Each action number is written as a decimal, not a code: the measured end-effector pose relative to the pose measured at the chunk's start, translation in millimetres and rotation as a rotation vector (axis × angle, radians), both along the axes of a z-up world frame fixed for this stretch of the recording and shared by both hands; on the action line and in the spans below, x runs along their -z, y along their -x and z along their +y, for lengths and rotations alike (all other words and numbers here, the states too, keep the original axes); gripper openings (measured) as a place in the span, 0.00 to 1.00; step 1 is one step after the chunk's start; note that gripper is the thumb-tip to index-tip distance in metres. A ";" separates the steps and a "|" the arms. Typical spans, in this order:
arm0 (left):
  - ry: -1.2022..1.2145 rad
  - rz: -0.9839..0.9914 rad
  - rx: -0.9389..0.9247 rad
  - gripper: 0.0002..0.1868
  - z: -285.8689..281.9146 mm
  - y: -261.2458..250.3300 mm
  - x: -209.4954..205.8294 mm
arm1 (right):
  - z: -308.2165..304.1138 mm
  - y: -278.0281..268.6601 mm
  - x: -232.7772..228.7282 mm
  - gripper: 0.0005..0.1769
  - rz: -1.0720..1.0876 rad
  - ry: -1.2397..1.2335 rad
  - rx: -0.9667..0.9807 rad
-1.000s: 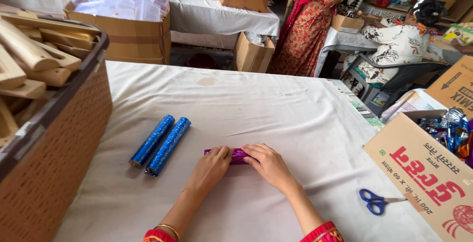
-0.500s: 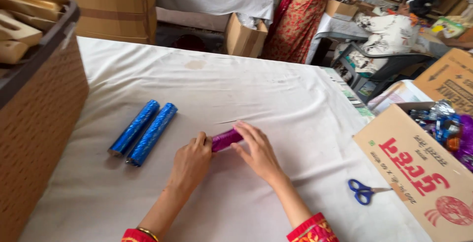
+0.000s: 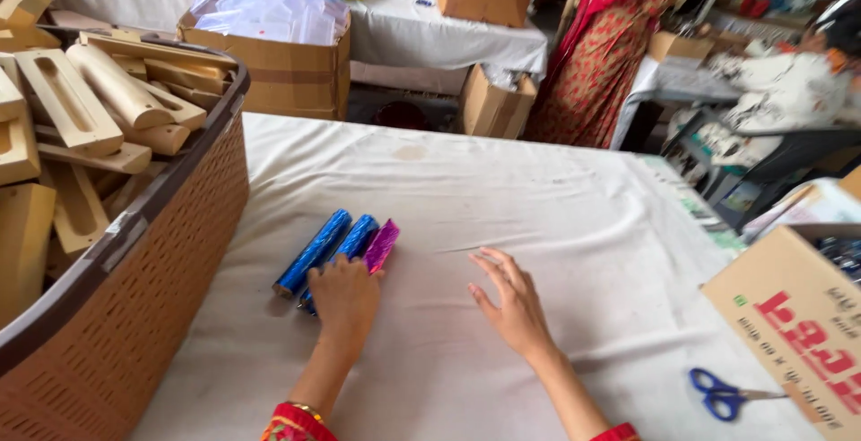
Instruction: The person is wrapping small wooden blocks in decorative foil and then placing them into a plastic container.
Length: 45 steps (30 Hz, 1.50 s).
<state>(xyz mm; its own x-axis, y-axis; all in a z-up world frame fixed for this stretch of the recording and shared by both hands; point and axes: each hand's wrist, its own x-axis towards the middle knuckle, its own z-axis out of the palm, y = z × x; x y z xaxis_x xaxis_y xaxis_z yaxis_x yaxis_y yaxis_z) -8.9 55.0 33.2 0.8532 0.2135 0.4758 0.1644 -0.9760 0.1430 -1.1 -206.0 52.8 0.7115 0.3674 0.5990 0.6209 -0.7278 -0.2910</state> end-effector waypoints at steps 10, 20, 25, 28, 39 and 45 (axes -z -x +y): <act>-0.033 -0.012 -0.056 0.19 6.0 -1.1 -8.3 | 4.9 5.5 -4.2 0.24 0.057 -0.070 0.025; -0.054 -0.061 -0.045 0.19 13.9 -1.3 -10.3 | 0.6 5.4 -3.1 0.22 0.063 -0.080 0.052; 0.008 0.026 -0.053 0.17 20.7 -1.2 -10.1 | -0.1 5.6 -2.1 0.22 0.053 -0.084 0.065; -0.019 -0.011 -0.070 0.17 23.7 -5.4 -9.0 | -0.8 6.0 -3.9 0.22 0.063 -0.100 0.063; -0.020 0.064 -0.135 0.21 26.6 -6.8 -2.9 | 0.4 7.6 -4.5 0.21 0.109 -0.076 0.027; -0.033 0.079 -0.136 0.22 23.9 -1.2 -8.1 | 1.4 9.1 -6.3 0.20 0.129 -0.066 0.040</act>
